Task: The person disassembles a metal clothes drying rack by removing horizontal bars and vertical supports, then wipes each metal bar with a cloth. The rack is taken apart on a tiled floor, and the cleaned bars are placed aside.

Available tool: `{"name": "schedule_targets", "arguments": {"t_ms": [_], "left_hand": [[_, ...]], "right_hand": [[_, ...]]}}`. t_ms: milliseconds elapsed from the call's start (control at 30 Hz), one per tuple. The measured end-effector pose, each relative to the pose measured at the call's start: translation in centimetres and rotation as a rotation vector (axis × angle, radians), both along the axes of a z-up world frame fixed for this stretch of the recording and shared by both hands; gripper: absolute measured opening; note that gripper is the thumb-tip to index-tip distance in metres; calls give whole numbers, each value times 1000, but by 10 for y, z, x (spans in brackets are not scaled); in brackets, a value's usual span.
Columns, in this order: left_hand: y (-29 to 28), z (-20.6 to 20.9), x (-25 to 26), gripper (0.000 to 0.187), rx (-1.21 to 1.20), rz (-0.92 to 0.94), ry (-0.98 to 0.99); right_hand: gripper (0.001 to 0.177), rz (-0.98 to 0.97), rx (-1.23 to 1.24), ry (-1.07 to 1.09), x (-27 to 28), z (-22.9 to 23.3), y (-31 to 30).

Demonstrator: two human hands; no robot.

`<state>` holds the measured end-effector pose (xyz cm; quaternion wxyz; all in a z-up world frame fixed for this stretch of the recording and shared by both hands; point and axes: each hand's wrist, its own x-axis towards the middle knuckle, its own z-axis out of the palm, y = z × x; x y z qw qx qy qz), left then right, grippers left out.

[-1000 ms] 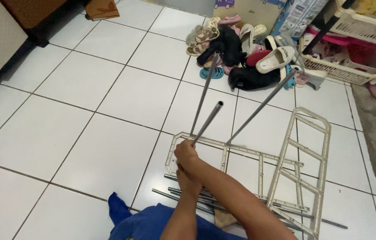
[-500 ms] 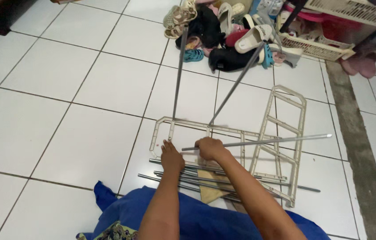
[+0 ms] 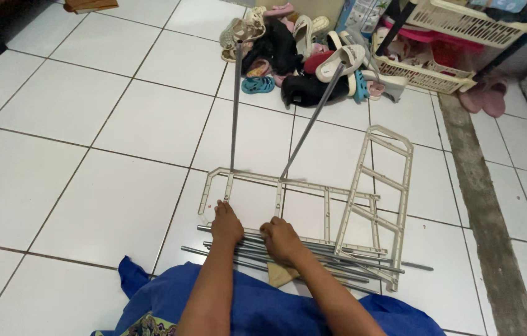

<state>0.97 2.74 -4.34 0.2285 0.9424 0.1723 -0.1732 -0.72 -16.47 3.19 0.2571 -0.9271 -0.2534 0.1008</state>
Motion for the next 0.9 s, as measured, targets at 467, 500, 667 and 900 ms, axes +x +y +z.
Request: {"name": "schedule_targets", "arguments": {"t_ms": [467,500,667,900], "left_hand": [[1,34,21,91,99,-245,214],[-1,33,19,93,90,-253,229],[0,33,17,99,101,-229,190],[-2,33,15,102,45,-198,166]], "right_hand": [[36,630,-980,-1102,156,69,167],[29,695,-1161,-964,161,64,170],[18,744,-1175,-817,185,24,174],[5,433,-1151,-382,207,14,194]]}}
